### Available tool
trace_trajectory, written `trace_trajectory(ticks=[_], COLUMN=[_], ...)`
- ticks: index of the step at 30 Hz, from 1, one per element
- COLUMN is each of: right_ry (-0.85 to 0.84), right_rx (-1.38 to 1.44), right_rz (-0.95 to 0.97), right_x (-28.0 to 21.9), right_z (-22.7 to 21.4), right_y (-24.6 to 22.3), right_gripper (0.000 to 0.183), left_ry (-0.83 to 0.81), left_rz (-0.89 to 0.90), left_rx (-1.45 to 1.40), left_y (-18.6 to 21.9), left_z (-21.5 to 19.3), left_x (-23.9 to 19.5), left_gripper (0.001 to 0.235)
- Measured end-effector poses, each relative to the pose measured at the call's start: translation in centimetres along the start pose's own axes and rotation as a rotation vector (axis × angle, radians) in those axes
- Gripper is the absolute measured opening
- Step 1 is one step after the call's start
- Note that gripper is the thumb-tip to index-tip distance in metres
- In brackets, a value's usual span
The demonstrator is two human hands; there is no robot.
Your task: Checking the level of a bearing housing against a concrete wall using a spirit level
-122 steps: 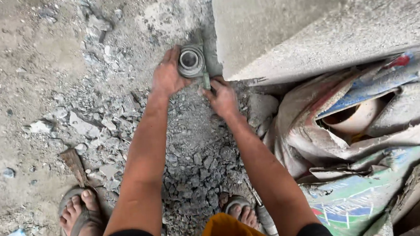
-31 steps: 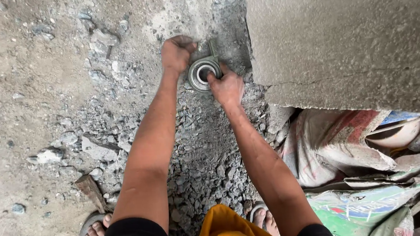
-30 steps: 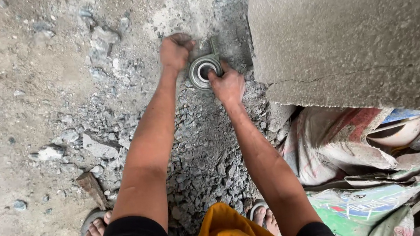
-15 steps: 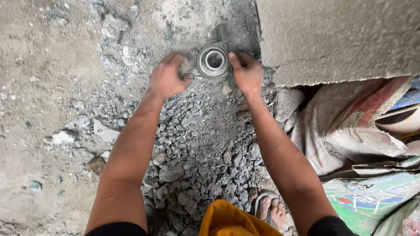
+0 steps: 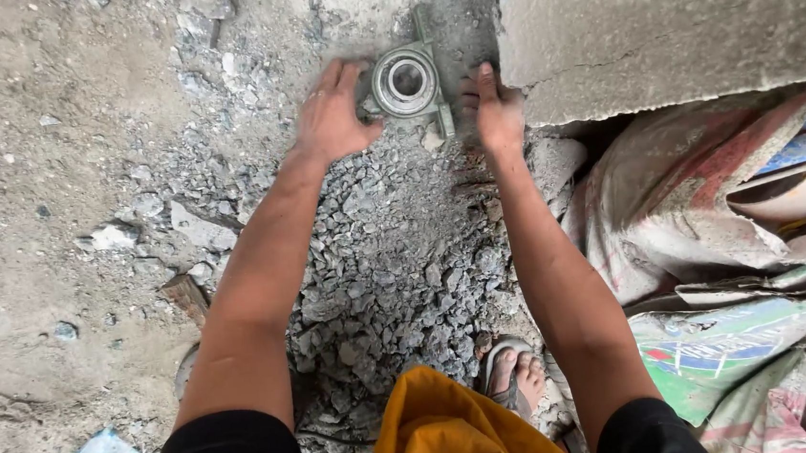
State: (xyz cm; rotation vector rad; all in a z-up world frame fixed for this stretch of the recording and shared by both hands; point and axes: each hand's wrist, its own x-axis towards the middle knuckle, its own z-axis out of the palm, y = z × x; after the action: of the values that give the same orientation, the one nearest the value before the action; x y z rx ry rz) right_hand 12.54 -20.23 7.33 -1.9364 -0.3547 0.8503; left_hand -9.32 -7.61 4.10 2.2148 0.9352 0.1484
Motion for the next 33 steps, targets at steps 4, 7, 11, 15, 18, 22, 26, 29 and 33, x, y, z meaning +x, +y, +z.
trace_trajectory(ticks=[4, 7, 11, 15, 18, 22, 26, 29, 33], right_ry=[-0.07, -0.298, -0.39, -0.214, -0.274, -0.393, -0.986, -1.065, -0.984], right_rx=[-0.336, -0.121, -0.201, -0.303, -0.418, -0.691, -1.518, -1.818, -1.636], right_rz=[-0.126, -0.295, -0.333, -0.369, -0.311, -0.596, 0.046, -0.082, 0.06], right_x=[-0.6, -1.8, -3.2, -1.7, -4.6, -7.0, -13.0, -15.8, -16.7], right_z=[-1.8, -2.6, -3.5, -4.9, -6.2, -7.9, -8.1, -8.3, -8.2], right_y=[2.1, 3.3, 4.7, 9.2, 6.5, 3.7, -3.2, -0.3, -1.7], right_gripper=[0.017, 0.029, 0.053, 0.037, 0.039, 0.022, 0.006, 0.013, 0.034], left_ry=[-0.057, 0.02, 0.144, 0.236, 0.123, 0.237, 0.104, 0.316, 0.568], left_rz=[-0.006, -0.044, -0.091, 0.102, -0.204, -0.161, -0.094, 0.009, 0.229], left_rx=[0.056, 0.034, -0.003, -0.088, -0.18, 0.282, 0.327, 0.386, 0.37], left_y=[0.0, 0.0, 0.6, -2.3, 3.7, -3.5, -1.1, -2.9, -1.9], left_z=[1.3, 3.0, 4.8, 7.1, -1.4, 1.3, -1.4, 0.6, 1.4], left_x=[0.0, 0.7, 1.5, 1.1, -2.6, -5.9, -11.7, -14.5, -15.8], left_gripper=[0.127, 0.122, 0.12, 0.122, 0.076, 0.048, 0.046, 0.035, 0.033])
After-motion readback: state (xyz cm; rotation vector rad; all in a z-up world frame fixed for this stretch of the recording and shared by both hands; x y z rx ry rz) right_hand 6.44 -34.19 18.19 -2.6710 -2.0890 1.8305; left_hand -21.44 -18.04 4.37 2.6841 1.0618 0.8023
